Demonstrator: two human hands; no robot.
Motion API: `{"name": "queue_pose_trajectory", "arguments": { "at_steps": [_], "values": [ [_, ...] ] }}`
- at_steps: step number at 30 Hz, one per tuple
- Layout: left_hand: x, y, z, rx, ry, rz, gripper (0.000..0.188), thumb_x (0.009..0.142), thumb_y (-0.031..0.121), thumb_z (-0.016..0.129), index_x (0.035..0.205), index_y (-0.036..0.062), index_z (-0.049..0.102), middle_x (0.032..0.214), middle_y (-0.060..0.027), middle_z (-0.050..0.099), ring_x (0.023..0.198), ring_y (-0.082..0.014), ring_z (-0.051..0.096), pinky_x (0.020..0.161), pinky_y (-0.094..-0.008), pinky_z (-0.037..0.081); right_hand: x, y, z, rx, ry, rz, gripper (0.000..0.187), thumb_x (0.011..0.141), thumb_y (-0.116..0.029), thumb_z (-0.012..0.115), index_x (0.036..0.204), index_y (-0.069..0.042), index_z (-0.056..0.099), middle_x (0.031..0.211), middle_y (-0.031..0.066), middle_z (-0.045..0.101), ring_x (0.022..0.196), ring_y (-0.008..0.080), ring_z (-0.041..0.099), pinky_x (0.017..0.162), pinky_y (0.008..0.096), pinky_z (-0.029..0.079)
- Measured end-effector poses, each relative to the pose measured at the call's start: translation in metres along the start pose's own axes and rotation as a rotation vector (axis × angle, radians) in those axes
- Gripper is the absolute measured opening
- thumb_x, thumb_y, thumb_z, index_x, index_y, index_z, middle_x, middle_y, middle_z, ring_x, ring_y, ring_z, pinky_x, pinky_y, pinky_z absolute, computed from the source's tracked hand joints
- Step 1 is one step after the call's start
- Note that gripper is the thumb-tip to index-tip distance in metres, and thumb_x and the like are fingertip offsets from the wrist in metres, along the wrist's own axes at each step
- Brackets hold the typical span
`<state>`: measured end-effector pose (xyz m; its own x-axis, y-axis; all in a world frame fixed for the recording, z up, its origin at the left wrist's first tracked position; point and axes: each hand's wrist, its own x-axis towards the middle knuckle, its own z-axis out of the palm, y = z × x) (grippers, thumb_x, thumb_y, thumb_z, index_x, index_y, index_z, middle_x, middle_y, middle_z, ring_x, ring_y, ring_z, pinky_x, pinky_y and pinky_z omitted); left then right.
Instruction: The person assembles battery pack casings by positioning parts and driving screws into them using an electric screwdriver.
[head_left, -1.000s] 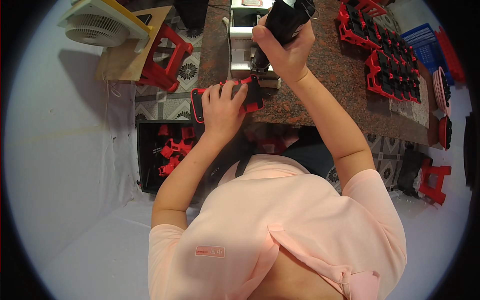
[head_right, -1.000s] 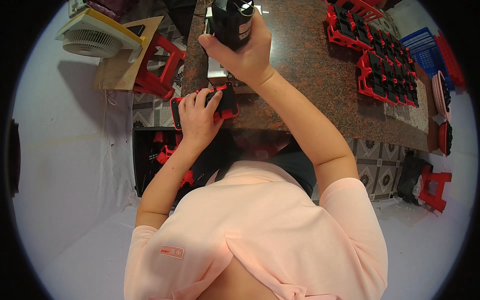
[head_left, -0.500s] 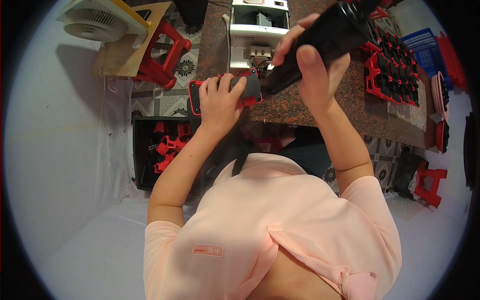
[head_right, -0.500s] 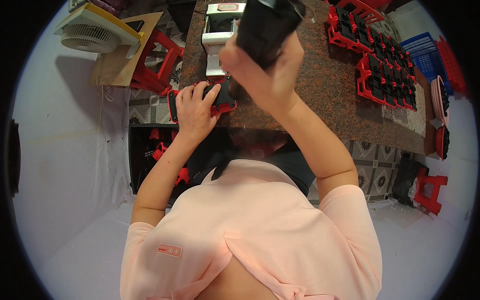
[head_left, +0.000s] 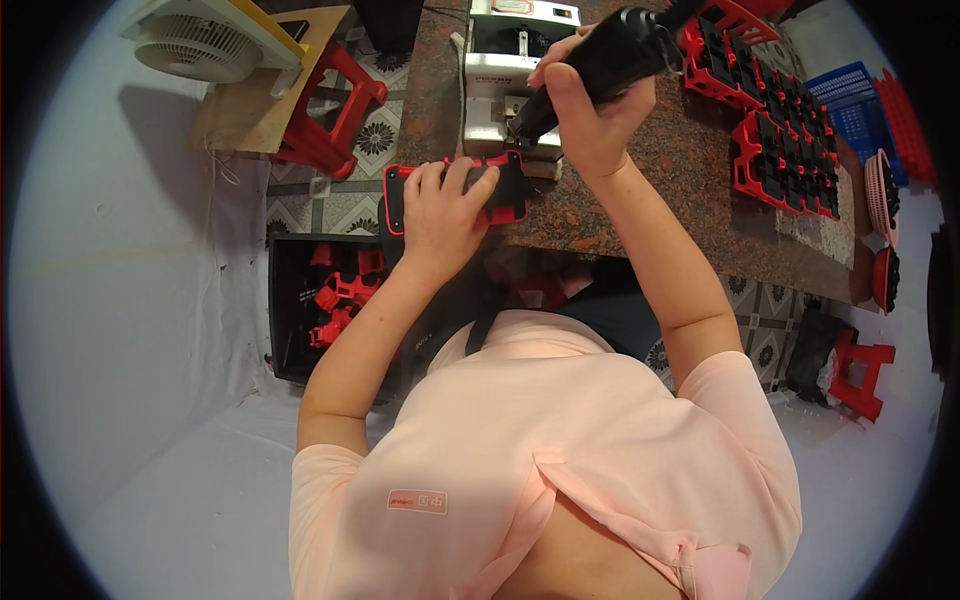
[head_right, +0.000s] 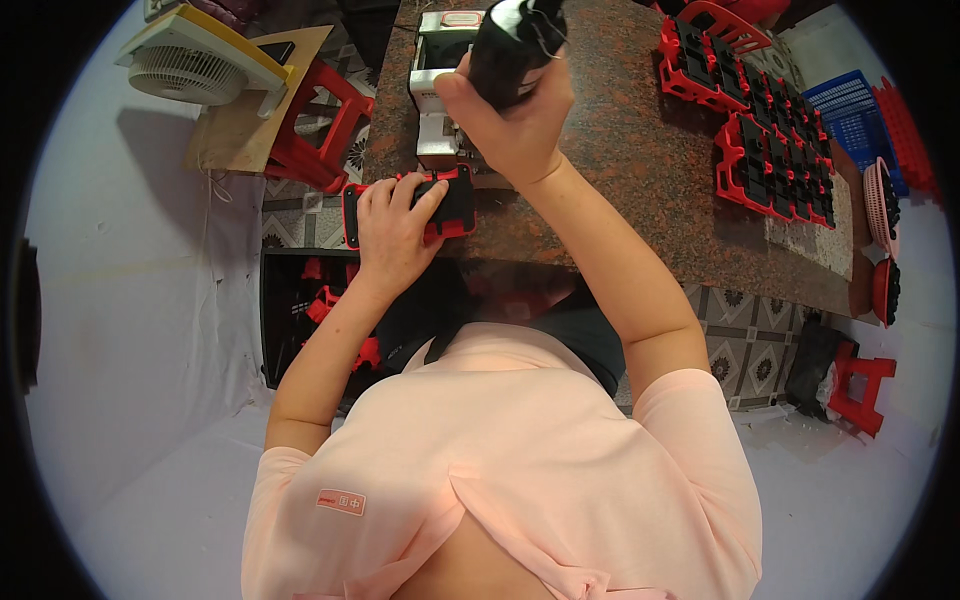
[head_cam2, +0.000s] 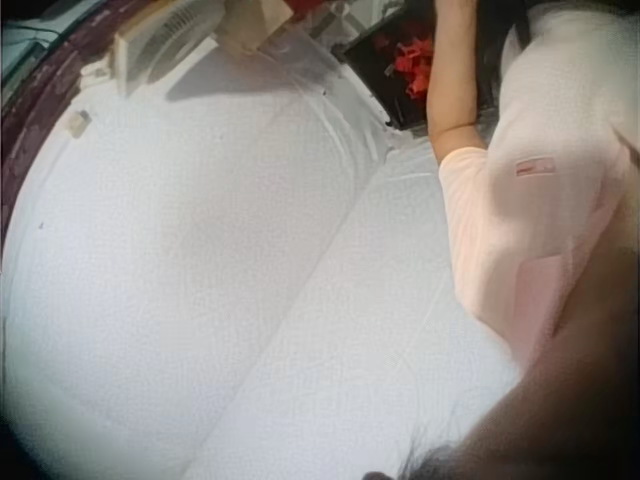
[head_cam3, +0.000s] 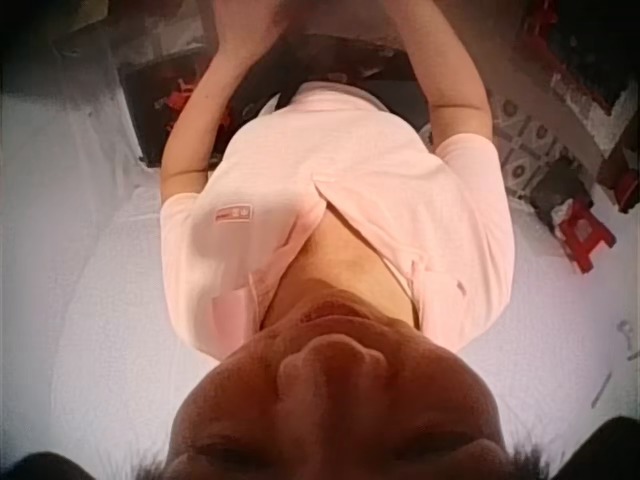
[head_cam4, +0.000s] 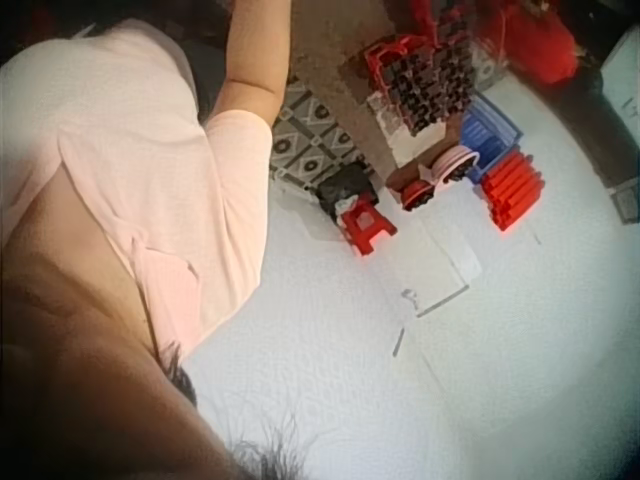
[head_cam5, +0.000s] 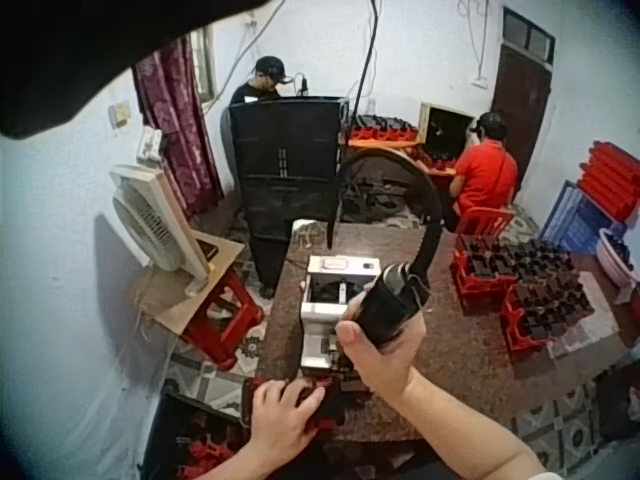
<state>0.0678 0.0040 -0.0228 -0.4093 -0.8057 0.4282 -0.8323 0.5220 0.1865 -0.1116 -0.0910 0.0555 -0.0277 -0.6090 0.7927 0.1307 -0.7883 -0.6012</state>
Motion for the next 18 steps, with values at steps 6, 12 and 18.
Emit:
{"name": "queue_pose_trajectory", "arguments": {
  "at_steps": [6,12,18],
  "values": [
    [0.001,0.003,0.001,0.004,0.017,0.003,0.067,0.059,0.016,0.082,0.122,0.0160,0.061,0.119,-0.0070,0.054,0.110,-0.0307,0.051,0.098,-0.0471,0.038,0.016,0.016,0.002,-0.162,0.082,0.086,0.025,0.090,-0.019,0.071,0.097,-0.004,0.053,0.074,0.0010,0.059,0.057,0.0090,0.056,0.051,0.0240,0.046],
    [0.002,0.000,0.006,0.011,0.035,0.003,0.068,0.059,0.016,0.083,0.123,0.0164,0.061,0.119,-0.0071,0.054,0.110,-0.0305,0.051,0.098,-0.0471,0.038,0.034,-0.003,0.001,0.041,0.089,0.319,0.022,0.090,-0.017,0.070,0.096,-0.004,0.052,0.072,0.0013,0.059,0.056,0.0079,0.056,0.051,0.0241,0.046],
    [0.004,0.000,0.008,0.016,0.048,-0.036,0.070,0.058,0.017,0.083,0.125,0.0178,0.060,0.119,-0.0070,0.054,0.109,-0.0303,0.050,0.098,-0.0473,0.038,0.014,-0.060,-0.011,0.164,-0.014,0.249,0.048,0.092,-0.035,0.067,0.115,0.001,0.046,0.078,0.0134,0.062,0.062,0.0185,0.062,0.057,0.0286,0.052]
  ]
}}
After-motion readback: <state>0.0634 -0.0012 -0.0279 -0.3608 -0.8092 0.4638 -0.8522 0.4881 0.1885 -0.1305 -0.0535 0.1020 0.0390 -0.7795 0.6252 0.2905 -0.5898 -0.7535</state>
